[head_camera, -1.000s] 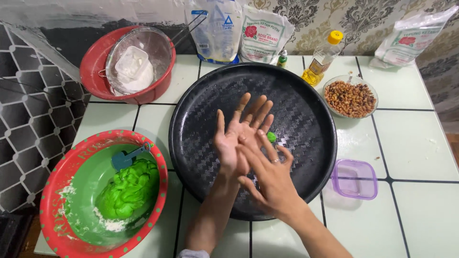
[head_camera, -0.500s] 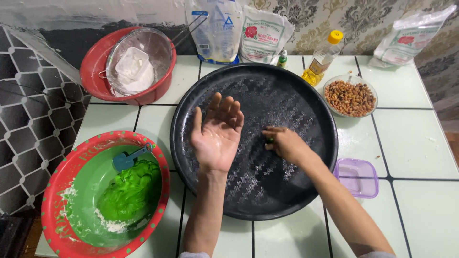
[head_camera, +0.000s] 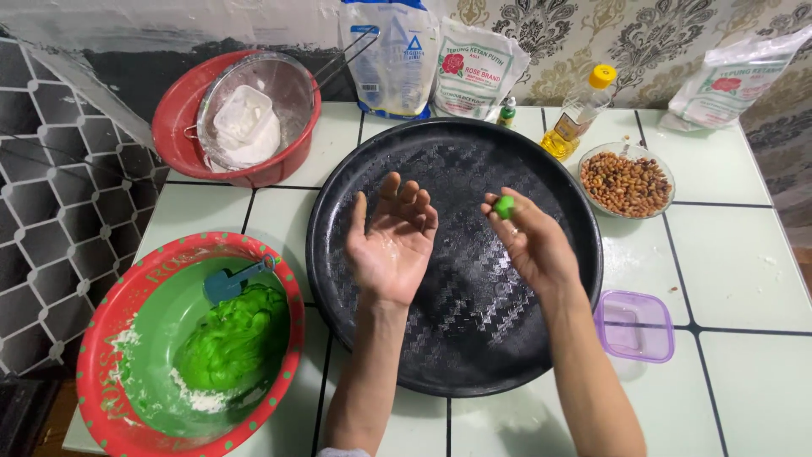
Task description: Shaping green dough into small balls and placing them on a baking tray
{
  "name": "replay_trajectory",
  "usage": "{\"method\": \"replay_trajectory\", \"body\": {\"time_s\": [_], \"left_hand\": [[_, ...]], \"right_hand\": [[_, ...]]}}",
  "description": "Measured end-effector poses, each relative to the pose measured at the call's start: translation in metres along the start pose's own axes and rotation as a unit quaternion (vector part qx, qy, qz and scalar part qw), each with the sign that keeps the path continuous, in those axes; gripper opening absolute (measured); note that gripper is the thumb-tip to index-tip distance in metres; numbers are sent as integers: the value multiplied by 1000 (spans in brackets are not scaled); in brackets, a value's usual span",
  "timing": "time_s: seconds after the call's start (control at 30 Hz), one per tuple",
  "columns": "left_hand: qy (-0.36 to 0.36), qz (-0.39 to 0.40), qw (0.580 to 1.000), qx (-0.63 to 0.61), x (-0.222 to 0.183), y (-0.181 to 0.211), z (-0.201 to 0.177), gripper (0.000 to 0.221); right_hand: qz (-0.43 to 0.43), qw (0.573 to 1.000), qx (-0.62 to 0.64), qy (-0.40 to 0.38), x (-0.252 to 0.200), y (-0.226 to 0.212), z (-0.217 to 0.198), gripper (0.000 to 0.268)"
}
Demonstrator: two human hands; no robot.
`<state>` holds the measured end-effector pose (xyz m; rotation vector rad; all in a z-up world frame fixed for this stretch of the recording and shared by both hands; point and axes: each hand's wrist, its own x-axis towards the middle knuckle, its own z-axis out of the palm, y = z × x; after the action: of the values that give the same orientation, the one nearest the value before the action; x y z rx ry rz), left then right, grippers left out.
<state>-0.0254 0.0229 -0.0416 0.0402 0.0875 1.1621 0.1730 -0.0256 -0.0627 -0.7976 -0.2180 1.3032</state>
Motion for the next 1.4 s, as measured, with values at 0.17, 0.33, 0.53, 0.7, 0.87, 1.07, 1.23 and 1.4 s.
{"method": "replay_trajectory", "body": {"time_s": [0.17, 0.33, 0.53, 0.7, 0.87, 1.07, 1.23, 1.4], "left_hand": [[42, -3, 998, 48, 8, -20, -16, 50], [88, -20, 991, 97, -5, -33, 11, 56], [11, -51, 998, 17, 0, -35, 6, 63], [-114, -92, 989, -14, -13, -40, 13, 80], [-147, -74, 986, 41, -18, -52, 6, 88], [-118, -22, 991, 52, -23, -61, 12, 84], [-97, -4, 988, 118, -22, -63, 13, 87], [-84, -30, 993, 72, -15, -61, 7, 91]], "right_hand": [[-119, 967, -219, -60, -36, 25, 29, 39], [-273, 852, -394, -209, -73, 28, 69, 43], [-364, 799, -417, -236, -82, 17, 80, 40], [-492, 753, -421, -120, -53, -2, 83, 35], [-481, 605, -635, -1, -33, 14, 93, 62], [-456, 612, -646, -9, -28, 33, 82, 65], [-439, 670, -596, -45, -11, 33, 73, 62], [-421, 722, -542, -86, 0, 31, 66, 60]]}}
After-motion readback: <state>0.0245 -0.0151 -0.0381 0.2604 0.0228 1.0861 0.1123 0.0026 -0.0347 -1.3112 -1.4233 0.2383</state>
